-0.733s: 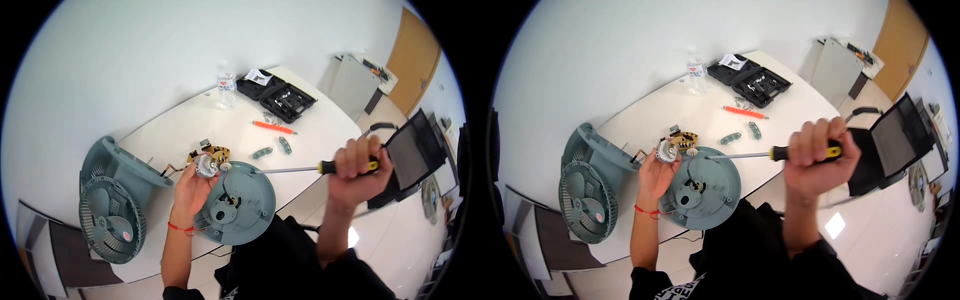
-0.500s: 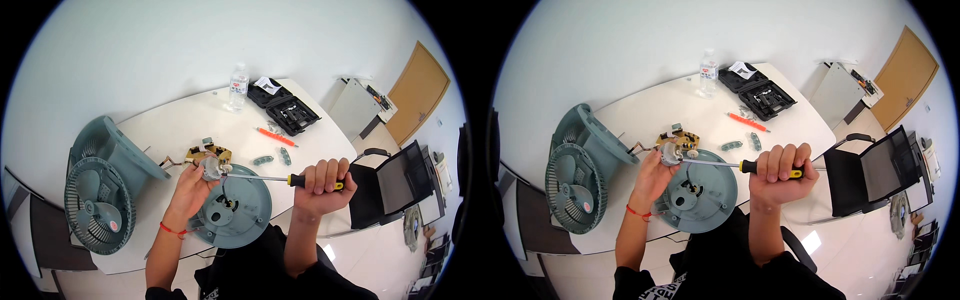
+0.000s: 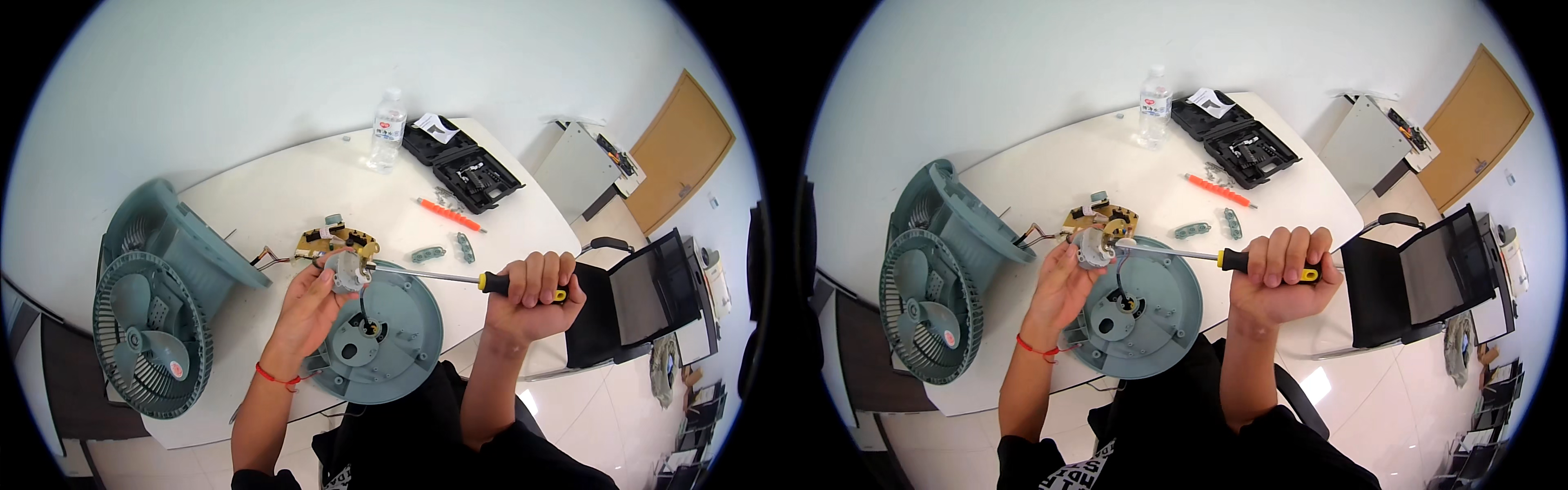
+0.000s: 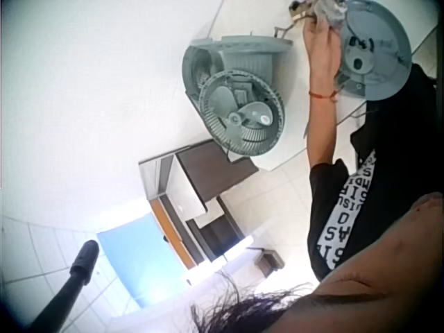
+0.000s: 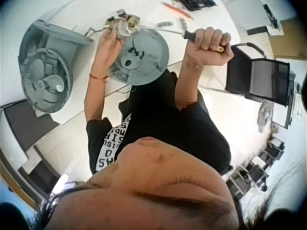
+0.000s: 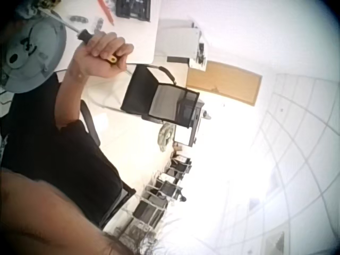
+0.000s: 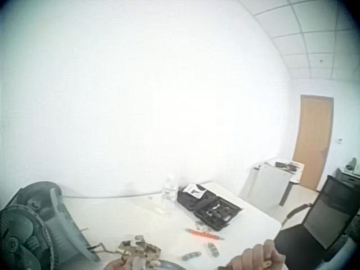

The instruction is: The person uses a screwdriver to remove and reinsert a small cylindrical component into the base of a disassembled fan. They repeatedly adjust the component and wires while holding the fan base, then place the base back on the table.

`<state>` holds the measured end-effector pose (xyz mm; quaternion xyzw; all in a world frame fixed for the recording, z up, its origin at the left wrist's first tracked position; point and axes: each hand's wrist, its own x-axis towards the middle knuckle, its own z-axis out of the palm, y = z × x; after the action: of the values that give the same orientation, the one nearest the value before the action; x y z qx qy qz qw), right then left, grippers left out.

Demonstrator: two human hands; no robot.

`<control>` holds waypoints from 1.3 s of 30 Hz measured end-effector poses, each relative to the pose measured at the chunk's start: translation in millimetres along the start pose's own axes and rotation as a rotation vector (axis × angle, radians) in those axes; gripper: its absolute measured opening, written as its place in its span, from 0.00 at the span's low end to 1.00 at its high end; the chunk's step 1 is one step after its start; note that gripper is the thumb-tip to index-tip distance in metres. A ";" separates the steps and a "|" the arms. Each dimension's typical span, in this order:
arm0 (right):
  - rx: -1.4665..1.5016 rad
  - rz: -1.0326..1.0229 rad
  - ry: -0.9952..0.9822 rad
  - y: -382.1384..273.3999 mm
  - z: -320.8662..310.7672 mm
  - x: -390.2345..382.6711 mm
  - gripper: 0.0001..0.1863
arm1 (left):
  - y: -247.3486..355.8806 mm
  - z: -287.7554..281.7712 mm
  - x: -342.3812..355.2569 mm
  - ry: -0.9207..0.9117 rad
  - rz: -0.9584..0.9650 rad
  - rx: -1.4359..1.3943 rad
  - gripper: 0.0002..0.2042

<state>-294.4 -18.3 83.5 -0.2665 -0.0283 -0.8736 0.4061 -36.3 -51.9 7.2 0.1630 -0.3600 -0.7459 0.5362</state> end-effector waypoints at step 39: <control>-0.166 -0.025 0.215 -5.8 11.0 -4.8 0.11 | -9.9 -7.8 1.6 0.016 -0.084 0.019 0.21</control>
<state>-291.2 -8.1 91.6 -0.2038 0.0846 -0.9014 0.3724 -38.8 -54.5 -5.0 0.1891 -0.3557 -0.7629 0.5057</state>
